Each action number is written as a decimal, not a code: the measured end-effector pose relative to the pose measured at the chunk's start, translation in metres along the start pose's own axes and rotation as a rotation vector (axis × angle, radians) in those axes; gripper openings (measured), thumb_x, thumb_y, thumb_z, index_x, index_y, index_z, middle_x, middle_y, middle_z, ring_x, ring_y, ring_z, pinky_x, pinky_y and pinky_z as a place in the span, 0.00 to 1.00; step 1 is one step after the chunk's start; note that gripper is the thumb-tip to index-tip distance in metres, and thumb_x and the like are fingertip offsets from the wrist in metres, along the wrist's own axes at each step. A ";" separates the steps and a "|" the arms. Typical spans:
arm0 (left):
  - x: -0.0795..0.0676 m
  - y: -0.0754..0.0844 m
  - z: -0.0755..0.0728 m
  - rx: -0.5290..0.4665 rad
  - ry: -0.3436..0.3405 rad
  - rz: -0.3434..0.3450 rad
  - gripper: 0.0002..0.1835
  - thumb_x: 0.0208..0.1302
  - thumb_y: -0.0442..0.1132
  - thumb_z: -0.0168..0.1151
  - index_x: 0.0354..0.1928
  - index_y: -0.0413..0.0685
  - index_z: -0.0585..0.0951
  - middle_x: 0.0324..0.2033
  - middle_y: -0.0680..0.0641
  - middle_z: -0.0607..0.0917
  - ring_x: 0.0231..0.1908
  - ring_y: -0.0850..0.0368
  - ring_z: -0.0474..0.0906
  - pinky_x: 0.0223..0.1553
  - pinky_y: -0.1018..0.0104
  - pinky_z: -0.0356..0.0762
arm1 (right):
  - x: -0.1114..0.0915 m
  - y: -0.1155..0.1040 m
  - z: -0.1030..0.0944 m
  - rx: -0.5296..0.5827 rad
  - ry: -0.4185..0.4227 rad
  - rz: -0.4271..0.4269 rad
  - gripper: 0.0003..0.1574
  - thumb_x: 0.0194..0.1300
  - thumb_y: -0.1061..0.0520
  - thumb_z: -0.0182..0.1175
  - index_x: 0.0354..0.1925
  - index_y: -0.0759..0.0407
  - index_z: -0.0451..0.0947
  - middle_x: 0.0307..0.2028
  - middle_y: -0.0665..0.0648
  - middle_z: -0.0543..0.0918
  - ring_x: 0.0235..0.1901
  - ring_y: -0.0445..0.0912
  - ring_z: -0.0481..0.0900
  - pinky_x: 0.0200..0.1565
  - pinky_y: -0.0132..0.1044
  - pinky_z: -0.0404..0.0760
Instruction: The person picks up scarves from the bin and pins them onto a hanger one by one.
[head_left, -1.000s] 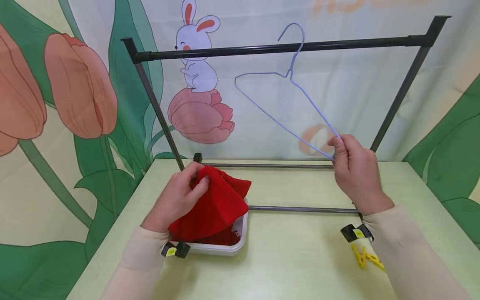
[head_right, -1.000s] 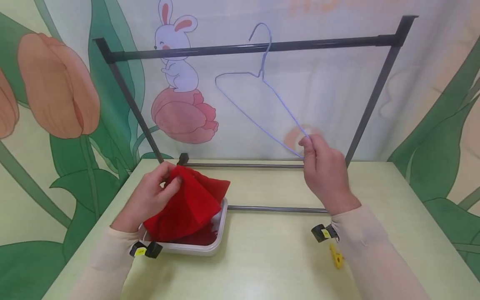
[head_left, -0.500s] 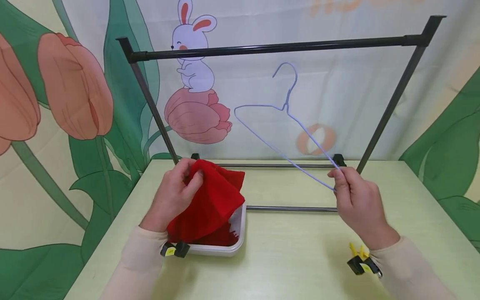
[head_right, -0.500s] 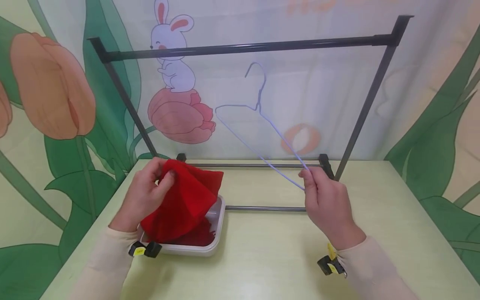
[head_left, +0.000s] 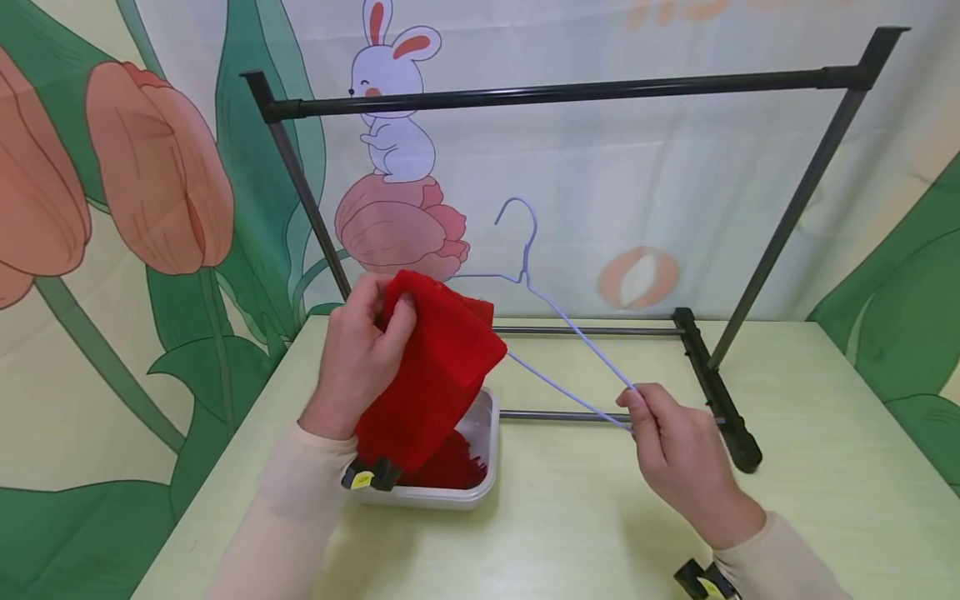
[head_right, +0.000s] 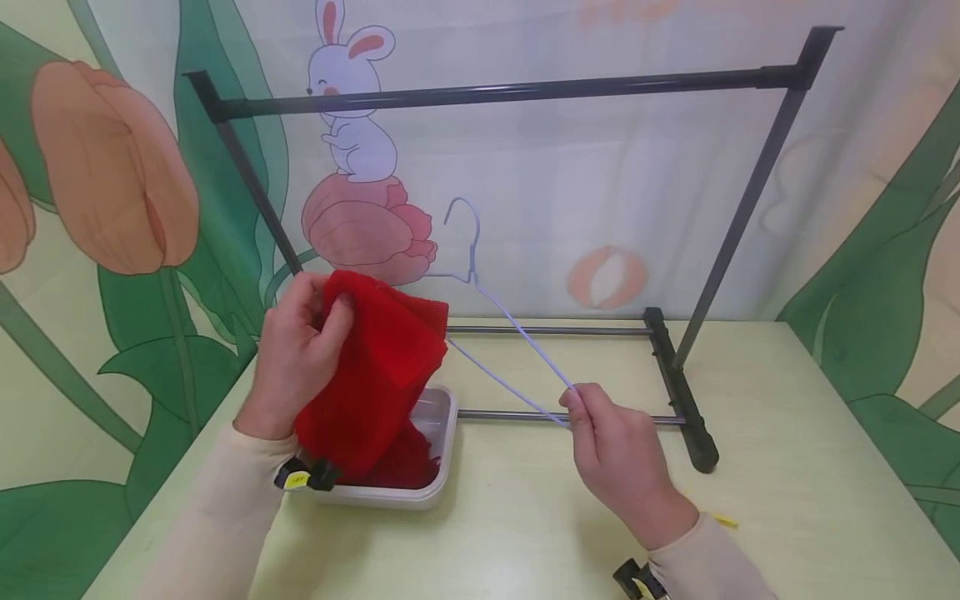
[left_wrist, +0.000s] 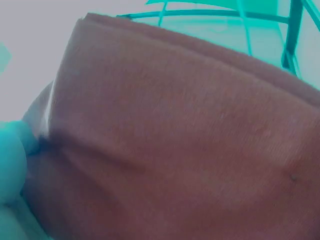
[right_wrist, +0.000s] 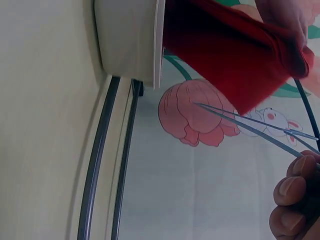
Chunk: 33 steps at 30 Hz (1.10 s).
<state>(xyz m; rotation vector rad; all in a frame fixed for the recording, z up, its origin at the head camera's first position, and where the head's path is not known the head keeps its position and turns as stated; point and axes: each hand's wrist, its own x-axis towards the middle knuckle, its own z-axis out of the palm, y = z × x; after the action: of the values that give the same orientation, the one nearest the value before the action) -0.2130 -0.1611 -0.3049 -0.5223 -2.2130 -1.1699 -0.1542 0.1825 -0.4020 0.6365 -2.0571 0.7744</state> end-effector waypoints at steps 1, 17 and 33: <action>0.002 0.003 0.002 -0.002 0.013 0.005 0.17 0.76 0.37 0.65 0.61 0.42 0.78 0.53 0.41 0.91 0.46 0.45 0.91 0.46 0.43 0.92 | 0.000 -0.002 0.001 0.008 0.002 -0.005 0.10 0.80 0.63 0.56 0.41 0.62 0.83 0.18 0.44 0.75 0.18 0.29 0.64 0.19 0.24 0.65; 0.010 0.032 0.068 0.059 -0.090 0.000 0.14 0.77 0.38 0.64 0.57 0.41 0.77 0.46 0.39 0.92 0.40 0.44 0.92 0.44 0.48 0.93 | 0.001 -0.033 0.010 0.175 0.027 0.051 0.10 0.72 0.73 0.60 0.39 0.61 0.81 0.18 0.43 0.74 0.19 0.31 0.68 0.23 0.23 0.70; 0.004 0.016 0.097 0.560 -0.474 0.097 0.25 0.72 0.51 0.72 0.66 0.52 0.83 0.60 0.48 0.89 0.62 0.48 0.82 0.67 0.48 0.76 | 0.003 -0.050 0.016 0.198 0.015 0.075 0.10 0.70 0.75 0.61 0.39 0.62 0.80 0.18 0.45 0.75 0.19 0.31 0.69 0.22 0.23 0.70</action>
<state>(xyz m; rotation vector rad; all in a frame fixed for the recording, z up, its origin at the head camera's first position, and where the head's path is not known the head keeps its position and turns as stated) -0.2363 -0.0707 -0.3360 -0.7019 -2.7275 -0.3525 -0.1307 0.1367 -0.3921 0.6626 -2.0154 1.0329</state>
